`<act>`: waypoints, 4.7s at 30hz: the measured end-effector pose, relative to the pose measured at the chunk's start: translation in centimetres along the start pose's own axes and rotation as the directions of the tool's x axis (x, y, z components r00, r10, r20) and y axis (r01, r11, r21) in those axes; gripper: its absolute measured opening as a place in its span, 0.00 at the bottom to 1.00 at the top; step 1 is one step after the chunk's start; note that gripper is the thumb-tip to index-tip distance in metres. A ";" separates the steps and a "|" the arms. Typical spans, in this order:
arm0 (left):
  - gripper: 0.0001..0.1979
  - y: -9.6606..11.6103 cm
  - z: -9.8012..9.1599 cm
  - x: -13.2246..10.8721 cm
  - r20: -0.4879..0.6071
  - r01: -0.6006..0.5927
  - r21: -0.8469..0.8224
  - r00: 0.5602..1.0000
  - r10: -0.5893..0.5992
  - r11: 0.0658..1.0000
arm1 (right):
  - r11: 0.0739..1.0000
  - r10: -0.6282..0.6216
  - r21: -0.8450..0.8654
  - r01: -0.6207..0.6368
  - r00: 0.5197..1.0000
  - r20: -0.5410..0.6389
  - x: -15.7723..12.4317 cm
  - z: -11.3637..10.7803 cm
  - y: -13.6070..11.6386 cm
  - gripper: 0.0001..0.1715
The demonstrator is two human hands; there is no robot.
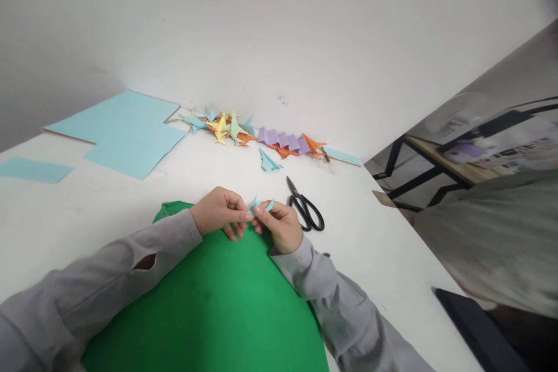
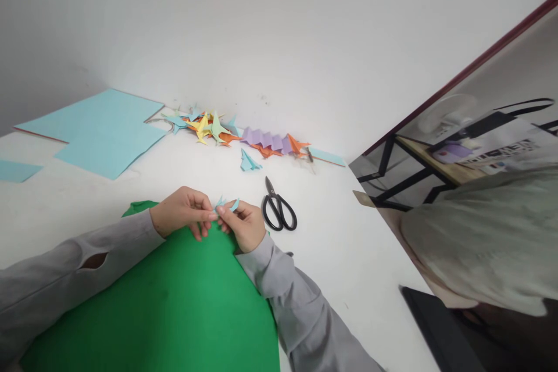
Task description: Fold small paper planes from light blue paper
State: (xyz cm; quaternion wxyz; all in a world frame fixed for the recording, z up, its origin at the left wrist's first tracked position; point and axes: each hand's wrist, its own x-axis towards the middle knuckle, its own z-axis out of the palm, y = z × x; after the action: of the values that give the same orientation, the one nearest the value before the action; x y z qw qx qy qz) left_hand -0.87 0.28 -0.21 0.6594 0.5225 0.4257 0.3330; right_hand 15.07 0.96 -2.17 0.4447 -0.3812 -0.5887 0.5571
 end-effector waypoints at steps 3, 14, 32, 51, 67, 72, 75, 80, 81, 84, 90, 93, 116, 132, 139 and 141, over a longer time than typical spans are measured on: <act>0.16 -0.2 -0.2 0.1 -0.004 -0.004 -0.020 1.000 0.004 1.000 | 0.999 0.004 0.036 -0.006 0.999 0.032 0.1 -0.2 0.2 0.15; 0.17 -0.1 0.2 0.0 -0.028 0.010 0.022 1.000 -0.009 1.000 | 0.999 0.051 -0.015 -0.051 0.998 0.033 0.2 0.0 -0.5 0.18; 0.18 0.0 0.3 -0.1 -0.078 -0.048 0.079 0.995 0.054 0.996 | 0.996 0.040 0.077 -0.041 0.999 0.011 0.3 0.0 -0.1 0.17; 0.20 0.3 0.5 -0.2 -0.086 -0.114 0.060 0.989 0.119 0.992 | 0.997 0.045 -0.061 -0.038 0.993 0.110 -0.3 0.6 -0.6 0.19; 0.18 0.3 0.2 -0.1 0.042 -0.078 0.021 0.996 0.077 0.997 | 0.988 0.006 0.152 -0.030 0.987 0.158 -0.2 -0.1 0.6 0.16; 0.16 0.4 0.3 -0.4 0.040 -0.155 0.055 0.987 0.153 0.986 | 0.993 -0.014 0.119 -0.005 0.987 0.162 -0.4 0.2 0.1 0.18; 0.16 0.3 0.5 -0.4 0.005 -0.172 0.079 0.985 0.173 0.982 | 0.999 -0.046 0.013 0.045 0.992 0.115 -0.6 0.4 -0.4 0.20; 0.17 0.2 0.6 -0.1 -0.052 -0.120 0.050 0.991 0.123 0.991 | 0.990 -0.080 -0.119 0.081 0.997 0.012 -0.6 0.8 -0.7 0.20; 0.17 0.2 0.6 -0.1 -0.065 -0.104 0.011 0.992 0.104 0.995 | 0.988 -0.094 -0.124 0.093 0.996 0.000 -0.6 0.8 -0.7 0.20; 0.17 0.3 0.4 -0.1 -0.097 -0.099 -0.101 0.991 0.090 0.990 | 0.986 -0.137 -0.093 0.137 0.991 0.002 -0.5 0.7 -0.6 0.18; 0.13 0.3 0.1 -0.2 -0.150 -0.158 -0.011 0.977 0.155 0.987 | 0.985 -0.164 -0.055 0.161 0.985 -0.057 -0.5 0.5 -0.2 0.11; 0.12 0.1 -0.1 -0.1 -0.149 -0.202 0.048 0.967 0.207 0.978 | 0.985 -0.150 -0.091 0.144 0.987 -0.059 -0.6 0.5 -0.3 0.12; 0.11 0.2 1.1 -0.2 -0.350 -0.244 -0.402 0.932 0.098 0.882 | 0.898 -0.403 -0.325 0.296 0.850 -0.339 -0.8 0.5 0.1 0.11; 0.11 0.3 1.0 -0.1 -0.348 -0.240 -0.394 0.932 0.097 0.887 | 0.898 -0.399 -0.344 0.274 0.838 -0.373 -0.9 0.4 0.5 0.10; 0.11 0.4 1.1 -0.1 -0.366 -0.241 -0.393 0.926 0.089 0.887 | 0.897 -0.401 -0.348 0.273 0.834 -0.379 -1.0 0.5 0.4 0.09; 0.11 0.4 1.0 -0.1 -0.363 -0.242 -0.393 0.927 0.092 0.887 | 0.897 -0.402 -0.347 0.275 0.833 -0.380 -1.0 0.5 0.4 0.08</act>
State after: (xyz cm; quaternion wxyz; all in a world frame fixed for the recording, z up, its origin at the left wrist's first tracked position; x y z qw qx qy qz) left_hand 0.03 -0.16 0.29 0.6449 0.3345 0.3998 0.5588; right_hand 14.91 -0.06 -2.64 0.6009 -0.4446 -0.6029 0.2788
